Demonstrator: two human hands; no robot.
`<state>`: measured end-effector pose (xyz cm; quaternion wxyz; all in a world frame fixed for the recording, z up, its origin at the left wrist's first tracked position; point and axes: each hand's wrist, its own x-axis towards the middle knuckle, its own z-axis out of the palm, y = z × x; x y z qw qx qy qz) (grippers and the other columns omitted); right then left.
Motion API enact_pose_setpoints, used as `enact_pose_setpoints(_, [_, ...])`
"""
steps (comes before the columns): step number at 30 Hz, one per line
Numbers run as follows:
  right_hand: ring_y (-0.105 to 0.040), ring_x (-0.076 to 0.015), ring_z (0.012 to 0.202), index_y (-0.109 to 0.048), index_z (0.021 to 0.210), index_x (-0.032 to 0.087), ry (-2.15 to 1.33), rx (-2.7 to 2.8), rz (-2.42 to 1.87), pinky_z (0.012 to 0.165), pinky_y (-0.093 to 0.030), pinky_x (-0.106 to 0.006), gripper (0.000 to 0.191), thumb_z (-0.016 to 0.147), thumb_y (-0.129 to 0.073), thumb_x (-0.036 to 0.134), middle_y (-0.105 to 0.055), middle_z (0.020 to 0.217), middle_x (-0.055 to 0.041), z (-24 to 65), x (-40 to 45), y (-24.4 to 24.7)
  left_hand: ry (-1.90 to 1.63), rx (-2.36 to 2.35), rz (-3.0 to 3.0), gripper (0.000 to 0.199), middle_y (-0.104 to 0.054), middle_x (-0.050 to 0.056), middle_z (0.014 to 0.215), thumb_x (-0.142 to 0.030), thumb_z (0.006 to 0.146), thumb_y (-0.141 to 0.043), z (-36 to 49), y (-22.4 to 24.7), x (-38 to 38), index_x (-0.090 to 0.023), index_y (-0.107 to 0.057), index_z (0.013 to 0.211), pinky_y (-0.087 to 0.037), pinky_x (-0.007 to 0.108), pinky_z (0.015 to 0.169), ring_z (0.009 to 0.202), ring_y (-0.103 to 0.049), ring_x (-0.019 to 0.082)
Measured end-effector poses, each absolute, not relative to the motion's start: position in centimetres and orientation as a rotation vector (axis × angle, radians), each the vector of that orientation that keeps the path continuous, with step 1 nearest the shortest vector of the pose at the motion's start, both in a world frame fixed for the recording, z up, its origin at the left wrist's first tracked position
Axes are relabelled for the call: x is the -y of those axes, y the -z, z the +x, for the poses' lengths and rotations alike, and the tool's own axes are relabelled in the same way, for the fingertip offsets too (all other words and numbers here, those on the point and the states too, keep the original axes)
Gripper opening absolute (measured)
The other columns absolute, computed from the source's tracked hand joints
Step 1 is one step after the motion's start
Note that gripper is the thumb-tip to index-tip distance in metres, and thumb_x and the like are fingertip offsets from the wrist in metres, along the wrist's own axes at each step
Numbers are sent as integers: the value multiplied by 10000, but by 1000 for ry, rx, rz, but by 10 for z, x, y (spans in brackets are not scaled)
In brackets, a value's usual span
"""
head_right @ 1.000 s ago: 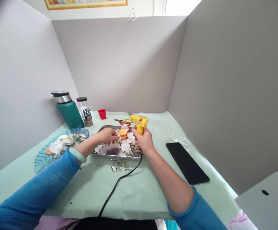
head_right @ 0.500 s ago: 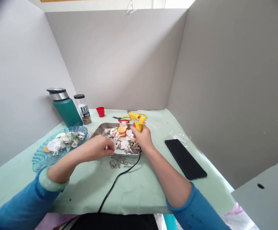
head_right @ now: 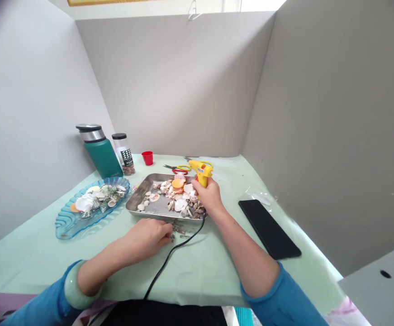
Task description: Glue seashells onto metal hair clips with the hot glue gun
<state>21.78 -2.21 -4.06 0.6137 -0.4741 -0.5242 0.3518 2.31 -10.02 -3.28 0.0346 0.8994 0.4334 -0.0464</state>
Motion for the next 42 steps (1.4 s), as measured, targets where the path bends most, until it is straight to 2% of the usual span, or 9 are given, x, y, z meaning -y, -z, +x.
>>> enact_pose_setpoints(10, [-557,-165,562,-634,865,162,-556,1494,-1361,583,-422,-279,312,715,-575,429,-616,623,-3,228,11,51,-19,-1389,2794,182,-659,84,826,-164,811,-432,20,34,106,-181,-613,823,-430,287,618,727,-619,205])
enact_pose_setpoints(15, [-545,-179,638,-630,829,151,-424,1655,-1347,580,-391,-274,340,735,-548,467,-627,697,-29,229,12,51,-178,-1372,2688,171,-680,39,788,-272,821,-491,10,8,107,-210,-644,863,-410,260,622,724,-614,182])
enact_pose_setpoints(20, [-520,-171,596,-608,790,163,-417,1697,-1352,546,-365,-266,319,753,-538,473,-611,659,-24,229,13,52,-299,-1606,2707,260,-686,52,828,-221,843,-400,-9,-25,63,-201,-658,858,-411,261,649,747,-608,173])
enact_pose_setpoints(23, [-513,-165,582,-598,770,171,-405,1714,-1357,545,-359,-264,305,759,-537,469,-603,638,-16,229,13,52,-154,-1788,2678,270,-694,90,901,-227,825,-424,-7,-32,21,-188,-678,908,-433,266,670,820,-623,202])
enact_pose_setpoints(27, [-537,-170,611,-604,785,169,-376,1745,-1337,571,-373,-266,286,765,-536,446,-617,672,-22,228,14,52,312,-1880,2617,285,-692,167,962,-153,745,-504,9,-29,-22,-129,-696,955,-469,301,693,856,-638,260])
enact_pose_setpoints(29, [-551,-175,630,-613,799,168,-357,1759,-1335,584,-379,-267,280,769,-534,436,-626,689,-26,228,15,50,428,-1858,2590,282,-686,191,976,-144,727,-531,15,-24,-35,-105,-698,951,-481,313,710,861,-642,275])
enact_pose_setpoints(36, [-543,-177,630,-642,866,174,-305,1806,-1377,601,-380,-270,289,779,-532,427,-630,702,-35,227,18,45,378,-1797,2608,381,-654,191,1082,-135,721,-550,14,4,-56,-121,-640,1091,-474,325,782,955,-620,275])
enact_pose_setpoints(42, [-536,-172,624,-640,858,171,-307,1807,-1379,597,-376,-265,285,781,-530,423,-629,706,-35,227,19,43,299,-1780,2586,309,-685,145,989,-158,698,-543,2,1,-59,-146,-694,968,-460,297,731,854,-633,246])
